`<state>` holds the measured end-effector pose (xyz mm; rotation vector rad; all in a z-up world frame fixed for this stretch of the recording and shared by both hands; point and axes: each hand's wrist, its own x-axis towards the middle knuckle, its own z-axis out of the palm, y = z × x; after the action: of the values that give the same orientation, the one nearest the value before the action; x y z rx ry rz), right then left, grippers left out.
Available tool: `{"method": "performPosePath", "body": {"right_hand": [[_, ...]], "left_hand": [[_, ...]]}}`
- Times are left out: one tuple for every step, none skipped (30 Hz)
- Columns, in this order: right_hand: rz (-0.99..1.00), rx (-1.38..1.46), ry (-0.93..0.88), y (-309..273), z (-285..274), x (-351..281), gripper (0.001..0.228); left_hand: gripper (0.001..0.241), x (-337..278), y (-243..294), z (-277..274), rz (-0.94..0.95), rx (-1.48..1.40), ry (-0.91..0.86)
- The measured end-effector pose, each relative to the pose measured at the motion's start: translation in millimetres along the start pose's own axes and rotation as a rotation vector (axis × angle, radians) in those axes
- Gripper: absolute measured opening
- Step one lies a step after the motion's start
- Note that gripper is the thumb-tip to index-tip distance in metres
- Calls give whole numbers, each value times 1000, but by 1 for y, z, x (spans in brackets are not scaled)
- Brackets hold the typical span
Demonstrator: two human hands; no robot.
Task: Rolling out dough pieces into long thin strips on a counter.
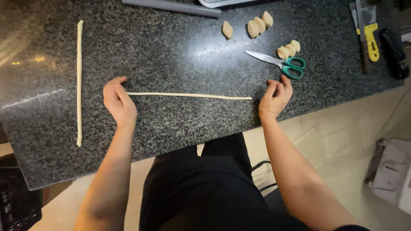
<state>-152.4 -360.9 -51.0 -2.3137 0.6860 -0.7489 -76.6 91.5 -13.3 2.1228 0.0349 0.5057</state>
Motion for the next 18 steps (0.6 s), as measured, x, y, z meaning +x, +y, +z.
{"method": "performPosePath", "body": {"right_hand": [[-1,5,1,-1,2,2,20],[2,5,-8,0,1,1,20],[5,5,-17,0,0,1,19],[5,6,-18,1,0,0,19],[2,-1,-19,2,1,-1,18],[-1,-9,-16,4,1,0,17],[0,-8,-14,2,2,1,17],[-5,-18,-12,1,1,1,16],[-11,-28,-9,0,0,2,15],[-8,-32,-6,0,0,2,15],[-10,-35,-6,-1,0,2,14],[-12,-38,-6,-1,0,1,14],[-8,-43,-2,1,1,0,14],[-14,-47,-1,3,1,0,13],[-20,-50,0,6,1,-1,12],[-21,-52,5,6,2,2,12],[-38,-64,4,6,3,4,12],[-50,-75,1,6,2,2,12]], "left_hand": [[22,-3,3,-4,3,2,3],[21,-9,6,-9,12,32,-10],[27,-15,8,-13,21,62,-23],[27,-19,8,-16,20,64,-23],[36,-23,8,-18,25,103,-43],[45,-26,8,-19,32,139,-63],[45,-26,6,-19,34,139,-64],[46,-27,4,-18,51,182,-79],[47,-28,2,-16,68,224,-95],[47,-26,4,-17,70,221,-100],[43,-25,7,-17,96,253,-112],[39,-24,9,-17,122,284,-125],[39,-23,10,-20,124,279,-130],[36,-23,11,-22,119,277,-156],[33,-23,12,-25,113,275,-182],[33,-20,13,-26,116,270,-182],[30,-19,14,-28,124,288,-221],[28,-18,16,-33,132,310,-263]]}}
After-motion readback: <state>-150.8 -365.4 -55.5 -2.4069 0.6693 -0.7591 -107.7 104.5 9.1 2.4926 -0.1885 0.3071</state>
